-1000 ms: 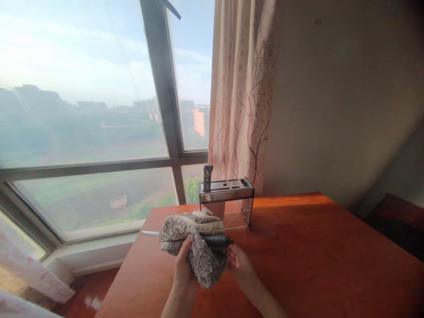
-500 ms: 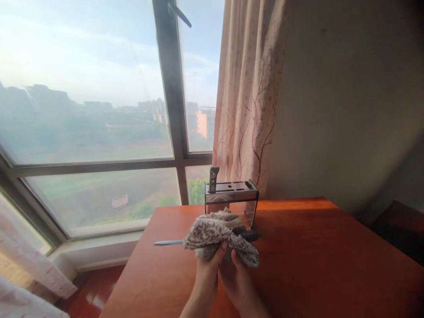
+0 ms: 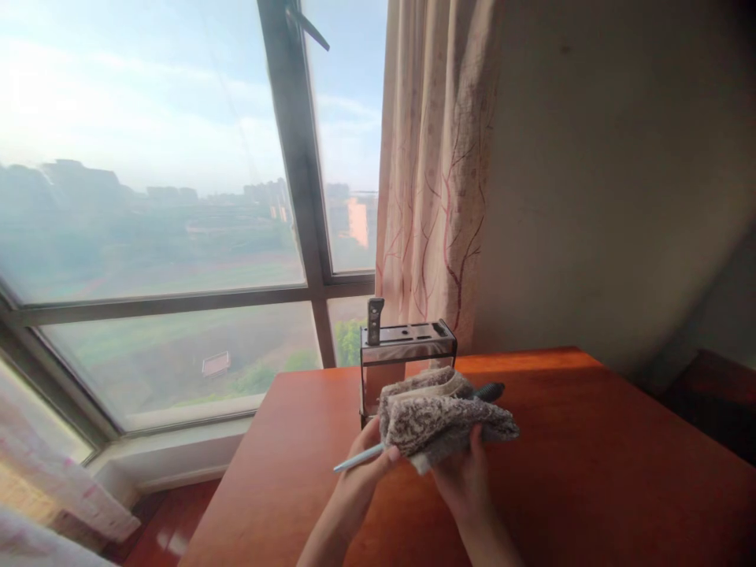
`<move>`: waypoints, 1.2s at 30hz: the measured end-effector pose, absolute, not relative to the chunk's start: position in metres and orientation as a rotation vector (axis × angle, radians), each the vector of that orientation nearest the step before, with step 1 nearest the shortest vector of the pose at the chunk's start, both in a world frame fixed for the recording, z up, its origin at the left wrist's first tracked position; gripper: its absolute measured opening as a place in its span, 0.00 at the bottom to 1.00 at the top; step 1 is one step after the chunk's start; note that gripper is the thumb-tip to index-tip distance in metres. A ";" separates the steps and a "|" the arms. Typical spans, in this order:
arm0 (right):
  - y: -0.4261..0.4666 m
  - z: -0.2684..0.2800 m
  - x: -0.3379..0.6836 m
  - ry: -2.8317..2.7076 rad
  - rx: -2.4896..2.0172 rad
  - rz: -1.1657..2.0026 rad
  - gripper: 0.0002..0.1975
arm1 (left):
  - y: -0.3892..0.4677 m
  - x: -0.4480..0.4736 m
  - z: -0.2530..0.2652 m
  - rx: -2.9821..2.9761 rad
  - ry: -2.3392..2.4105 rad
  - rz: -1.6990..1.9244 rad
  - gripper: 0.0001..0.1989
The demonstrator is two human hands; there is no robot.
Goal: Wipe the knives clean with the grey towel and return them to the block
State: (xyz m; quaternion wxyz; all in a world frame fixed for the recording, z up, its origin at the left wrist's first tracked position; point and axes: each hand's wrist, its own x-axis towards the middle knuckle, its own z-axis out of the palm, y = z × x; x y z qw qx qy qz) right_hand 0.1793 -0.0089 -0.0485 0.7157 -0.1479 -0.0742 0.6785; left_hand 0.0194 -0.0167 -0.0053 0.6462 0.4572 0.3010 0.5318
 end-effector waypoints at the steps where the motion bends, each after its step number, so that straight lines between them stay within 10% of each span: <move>1: -0.007 -0.048 0.186 -0.144 -0.323 1.488 0.20 | -0.015 0.017 -0.005 1.054 0.670 1.191 0.27; 36: 0.008 -0.032 0.224 -0.331 -0.856 1.212 0.34 | -0.026 0.038 -0.016 2.169 1.459 0.921 0.11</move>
